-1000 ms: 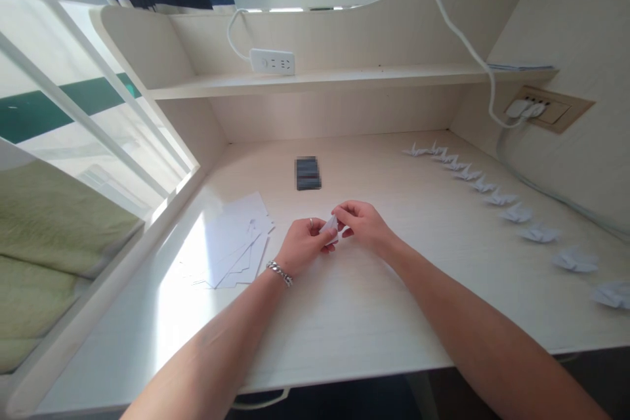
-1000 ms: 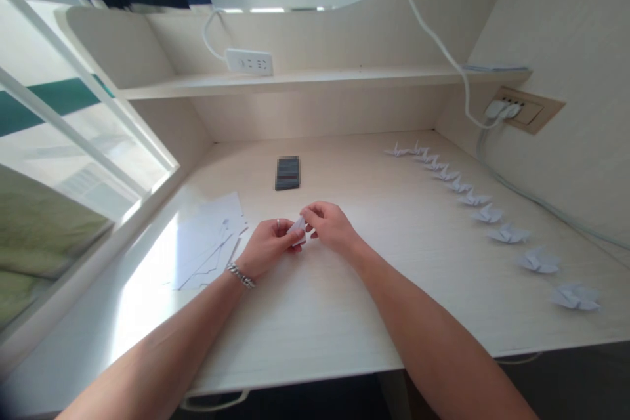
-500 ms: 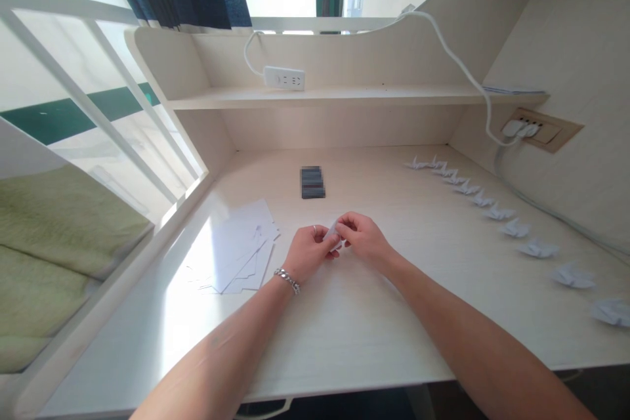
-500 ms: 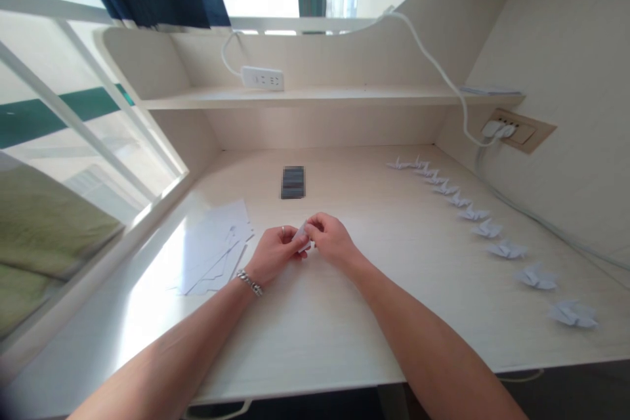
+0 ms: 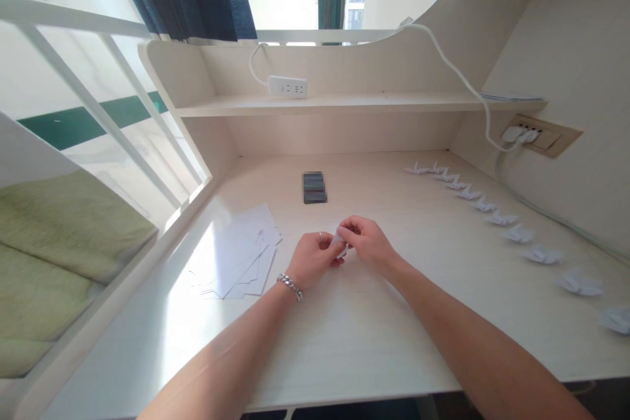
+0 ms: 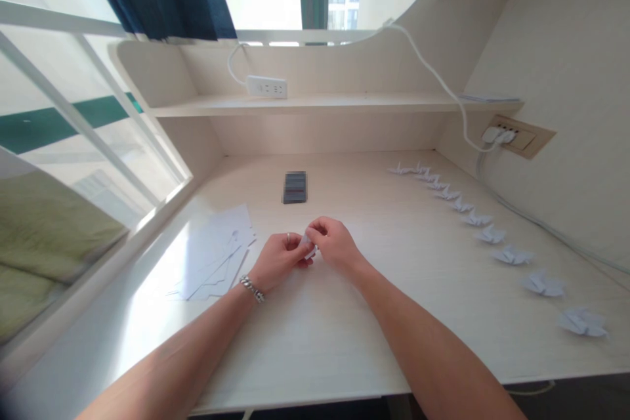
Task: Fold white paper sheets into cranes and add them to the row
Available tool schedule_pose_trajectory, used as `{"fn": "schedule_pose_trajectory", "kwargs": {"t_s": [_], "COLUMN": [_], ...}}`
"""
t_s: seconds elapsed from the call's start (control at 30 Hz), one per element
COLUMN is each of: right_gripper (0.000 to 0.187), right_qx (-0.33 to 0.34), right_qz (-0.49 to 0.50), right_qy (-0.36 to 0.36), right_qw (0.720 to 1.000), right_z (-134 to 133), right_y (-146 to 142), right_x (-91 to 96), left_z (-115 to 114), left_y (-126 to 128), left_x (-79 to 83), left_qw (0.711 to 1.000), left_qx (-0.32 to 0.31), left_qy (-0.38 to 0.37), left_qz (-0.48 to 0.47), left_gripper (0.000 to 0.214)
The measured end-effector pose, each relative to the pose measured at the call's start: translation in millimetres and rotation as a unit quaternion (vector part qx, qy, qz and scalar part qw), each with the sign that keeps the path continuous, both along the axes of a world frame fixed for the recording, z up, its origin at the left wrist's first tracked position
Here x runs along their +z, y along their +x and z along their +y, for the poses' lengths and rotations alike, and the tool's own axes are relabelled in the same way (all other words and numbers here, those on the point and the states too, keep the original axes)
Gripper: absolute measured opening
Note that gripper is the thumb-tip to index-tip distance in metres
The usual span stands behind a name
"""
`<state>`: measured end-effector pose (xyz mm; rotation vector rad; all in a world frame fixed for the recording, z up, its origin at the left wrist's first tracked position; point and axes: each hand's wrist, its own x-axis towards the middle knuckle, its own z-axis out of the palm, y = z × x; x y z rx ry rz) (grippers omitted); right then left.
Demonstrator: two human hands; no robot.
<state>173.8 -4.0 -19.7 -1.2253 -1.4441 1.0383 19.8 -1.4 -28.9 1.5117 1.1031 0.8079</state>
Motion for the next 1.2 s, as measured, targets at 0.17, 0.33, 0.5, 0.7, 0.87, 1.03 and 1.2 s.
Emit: {"fn": "schedule_pose_trajectory", "kwargs": {"t_s": [0.17, 0.33, 0.5, 0.7, 0.87, 1.03, 1.2], "right_gripper": [0.020, 0.023, 0.023, 0.020, 0.018, 0.020, 0.024], "right_qx": [0.011, 0.020, 0.030, -0.002, -0.008, -0.026, -0.051], "right_qz": [0.004, -0.003, -0.013, -0.108, -0.052, 0.007, 0.012], "right_qy": [-0.006, -0.029, -0.030, 0.003, -0.007, 0.072, 0.089], "right_qw": [1.000, 0.999, 0.999, 0.994, 0.999, 0.997, 0.995], "right_z": [0.9, 0.7, -1.8, -4.2, -2.9, -5.4, -8.4], "right_y": [0.3, 1.1, 0.2, 2.1, 0.8, -2.5, -4.4], "right_x": [-2.8, -7.4, -6.8, -5.4, -8.4, -8.2, -6.7], "left_z": [-0.3, 2.1, 3.3, 1.6, 1.6, 0.6, -2.2], "left_y": [-0.9, -1.7, -2.1, -2.2, -4.2, -3.3, -2.7], "left_x": [2.8, 4.0, 2.2, 3.7, 5.7, 5.8, 6.0], "left_qw": [0.999, 0.990, 0.985, 0.987, 0.987, 0.992, 0.993], "left_qx": [0.032, 0.108, 0.118, 0.086, 0.068, 0.042, 0.064], "left_qy": [0.005, -0.026, -0.034, -0.036, 0.000, 0.036, 0.061], "left_qz": [-0.002, -0.082, -0.123, -0.128, -0.145, -0.111, -0.082], "left_gripper": [0.039, 0.038, 0.035, 0.030, 0.037, 0.025, 0.036]}}
